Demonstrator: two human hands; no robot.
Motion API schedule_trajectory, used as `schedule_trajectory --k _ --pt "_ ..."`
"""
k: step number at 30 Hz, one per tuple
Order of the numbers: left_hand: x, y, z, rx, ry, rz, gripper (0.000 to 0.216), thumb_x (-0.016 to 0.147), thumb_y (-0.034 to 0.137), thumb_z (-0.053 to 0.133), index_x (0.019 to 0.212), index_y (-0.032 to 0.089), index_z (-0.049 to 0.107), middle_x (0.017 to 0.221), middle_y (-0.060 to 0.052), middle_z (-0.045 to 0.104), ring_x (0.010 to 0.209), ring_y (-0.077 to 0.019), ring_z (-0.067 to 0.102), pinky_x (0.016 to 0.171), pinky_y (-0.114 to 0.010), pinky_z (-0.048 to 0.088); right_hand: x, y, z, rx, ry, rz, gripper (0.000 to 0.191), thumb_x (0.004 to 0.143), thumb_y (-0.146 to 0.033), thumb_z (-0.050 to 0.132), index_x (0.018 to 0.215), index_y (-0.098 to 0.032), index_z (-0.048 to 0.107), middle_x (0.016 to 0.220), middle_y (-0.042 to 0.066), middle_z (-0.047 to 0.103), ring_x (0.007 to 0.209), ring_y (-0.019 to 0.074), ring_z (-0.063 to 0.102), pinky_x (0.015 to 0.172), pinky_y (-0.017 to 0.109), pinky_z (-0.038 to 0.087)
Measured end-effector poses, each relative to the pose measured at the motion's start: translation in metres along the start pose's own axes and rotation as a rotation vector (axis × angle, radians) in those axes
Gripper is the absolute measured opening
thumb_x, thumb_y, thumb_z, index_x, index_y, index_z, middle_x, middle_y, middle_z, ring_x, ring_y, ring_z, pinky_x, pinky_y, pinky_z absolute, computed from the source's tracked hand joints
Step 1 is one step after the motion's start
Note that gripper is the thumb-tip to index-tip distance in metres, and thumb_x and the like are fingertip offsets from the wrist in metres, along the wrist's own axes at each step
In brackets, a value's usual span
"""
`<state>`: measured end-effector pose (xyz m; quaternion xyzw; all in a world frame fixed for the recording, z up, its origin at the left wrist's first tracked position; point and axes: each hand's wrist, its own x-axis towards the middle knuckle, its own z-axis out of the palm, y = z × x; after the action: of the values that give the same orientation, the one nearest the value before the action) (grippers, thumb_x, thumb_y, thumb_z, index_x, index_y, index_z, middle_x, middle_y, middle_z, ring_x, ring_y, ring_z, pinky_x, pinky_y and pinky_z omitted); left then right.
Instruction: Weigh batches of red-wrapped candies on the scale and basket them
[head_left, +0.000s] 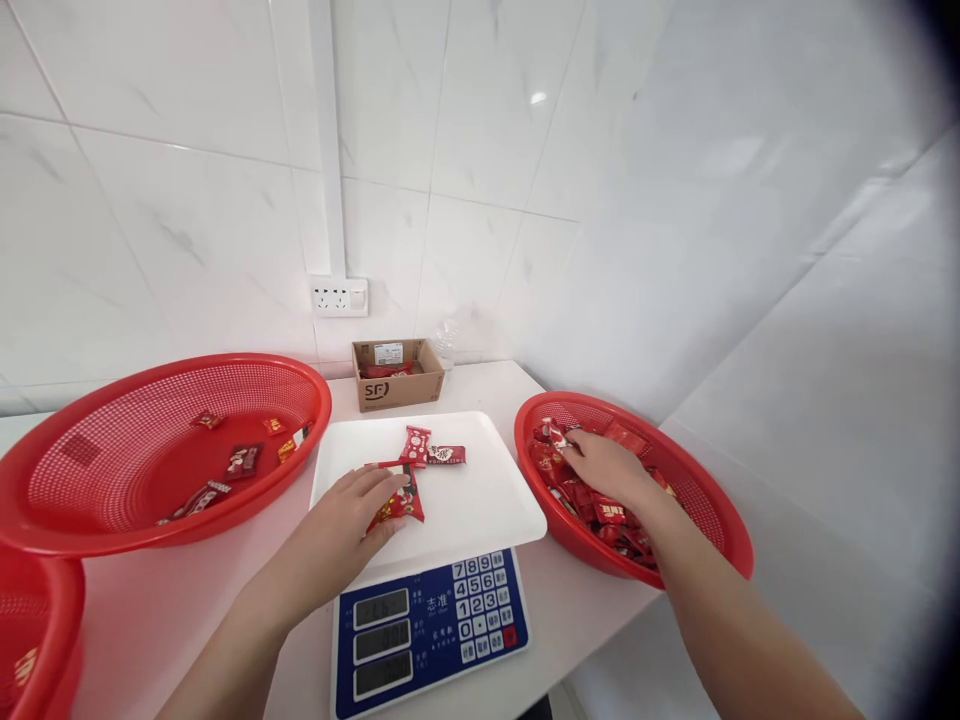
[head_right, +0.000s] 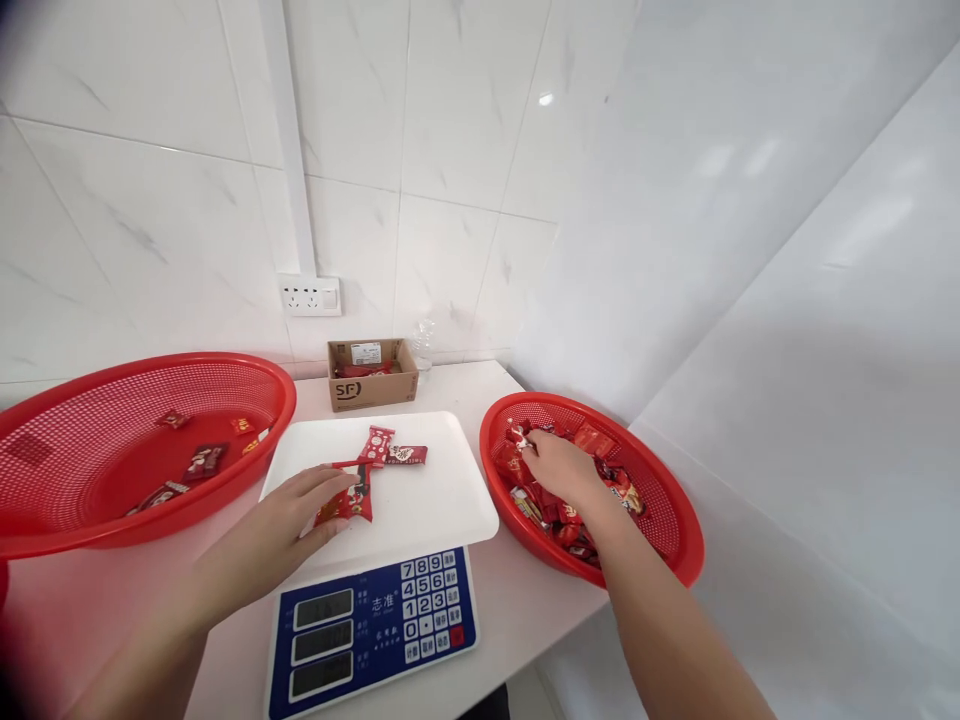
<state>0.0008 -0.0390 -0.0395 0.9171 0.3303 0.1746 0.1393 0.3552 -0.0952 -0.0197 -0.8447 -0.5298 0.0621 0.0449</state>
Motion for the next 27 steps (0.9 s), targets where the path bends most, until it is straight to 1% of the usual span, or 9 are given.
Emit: schedule_trajectory --k 3,6,9,13,16,20,23,25,27 --pt "0.000 -0.001 0.003 0.001 -0.027 0.007 0.036 0.091 0.037 0.042 0.124 0.026 0.052 0.128 -0.005 0.054 0.119 -0.0243 0.048 0.098 -0.042 0.042 -0.019 -0.013 -0.009 0.119 0.087 -0.036 0.026 0.091 -0.031 0.031 0.093 -0.021 0.055 0.096 0.007 0.065 0.086 0.0222 0.060 0.068 0.029 0.042" --pt "-0.001 0.001 0.002 0.005 -0.042 0.002 0.035 0.091 0.034 0.041 0.124 0.026 0.052 0.129 -0.006 0.054 0.118 -0.0242 0.049 0.097 -0.042 0.042 -0.039 -0.035 -0.006 0.392 0.106 -0.146 0.021 0.087 -0.033 0.037 0.089 -0.022 0.055 0.092 0.004 0.065 0.087 0.0213 0.059 0.071 0.028 0.043" --pt "-0.001 0.003 0.001 0.008 -0.058 -0.004 0.036 0.091 0.034 0.042 0.125 0.025 0.051 0.130 -0.006 0.053 0.119 -0.0240 0.048 0.098 -0.042 0.041 -0.052 -0.062 0.007 0.578 -0.023 -0.293 0.020 0.086 -0.034 0.039 0.078 -0.021 0.053 0.081 0.002 0.062 0.079 0.0191 0.058 0.069 0.027 0.043" --pt "-0.001 0.003 0.000 0.012 -0.057 0.000 0.036 0.091 0.034 0.042 0.126 0.025 0.050 0.130 -0.006 0.052 0.119 -0.0237 0.048 0.099 -0.041 0.040 -0.059 -0.090 0.027 0.637 -0.201 -0.369 0.023 0.088 -0.034 0.038 0.073 -0.020 0.050 0.072 -0.001 0.057 0.069 0.0150 0.055 0.063 0.025 0.041" --pt "-0.002 0.003 -0.001 0.006 -0.051 0.015 0.037 0.091 0.035 0.042 0.126 0.025 0.049 0.130 -0.006 0.053 0.118 -0.0235 0.049 0.097 -0.040 0.041 -0.059 -0.101 0.034 0.664 -0.249 -0.425 0.024 0.088 -0.034 0.040 0.075 -0.019 0.054 0.074 0.000 0.059 0.072 0.0149 0.053 0.065 0.025 0.040" --pt "-0.003 0.002 -0.001 -0.008 -0.062 0.010 0.037 0.092 0.035 0.041 0.127 0.025 0.048 0.130 -0.006 0.053 0.119 -0.0231 0.048 0.098 -0.041 0.040 -0.057 -0.103 0.037 0.674 -0.341 -0.452 0.030 0.088 -0.036 0.041 0.071 -0.018 0.058 0.069 0.000 0.058 0.065 0.0144 0.052 0.058 0.024 0.039" --pt "-0.004 0.002 -0.001 -0.011 -0.049 0.024 0.036 0.092 0.035 0.041 0.126 0.026 0.048 0.131 -0.006 0.053 0.119 -0.0228 0.049 0.099 -0.041 0.040 -0.055 -0.100 0.038 0.602 -0.271 -0.398 0.029 0.087 -0.036 0.042 0.097 -0.020 0.064 0.070 0.000 0.061 0.064 0.0155 0.054 0.057 0.024 0.038" --pt "-0.004 0.001 0.000 -0.004 -0.038 0.024 0.037 0.092 0.036 0.041 0.127 0.026 0.048 0.132 -0.006 0.051 0.121 -0.0237 0.047 0.099 -0.042 0.040 -0.053 -0.098 0.039 0.510 -0.185 -0.332 0.038 0.086 -0.036 0.045 0.121 -0.023 0.056 0.071 -0.001 0.063 0.064 0.0168 0.056 0.057 0.025 0.038" --pt "-0.003 -0.001 0.002 0.011 -0.034 0.010 0.039 0.092 0.039 0.041 0.128 0.026 0.047 0.136 -0.007 0.048 0.126 -0.0256 0.042 0.100 -0.043 0.039 -0.052 -0.097 0.040 0.430 -0.135 -0.291 0.045 0.086 -0.035 0.046 0.130 -0.026 0.048 0.071 0.000 0.064 0.065 0.0181 0.058 0.058 0.025 0.038"
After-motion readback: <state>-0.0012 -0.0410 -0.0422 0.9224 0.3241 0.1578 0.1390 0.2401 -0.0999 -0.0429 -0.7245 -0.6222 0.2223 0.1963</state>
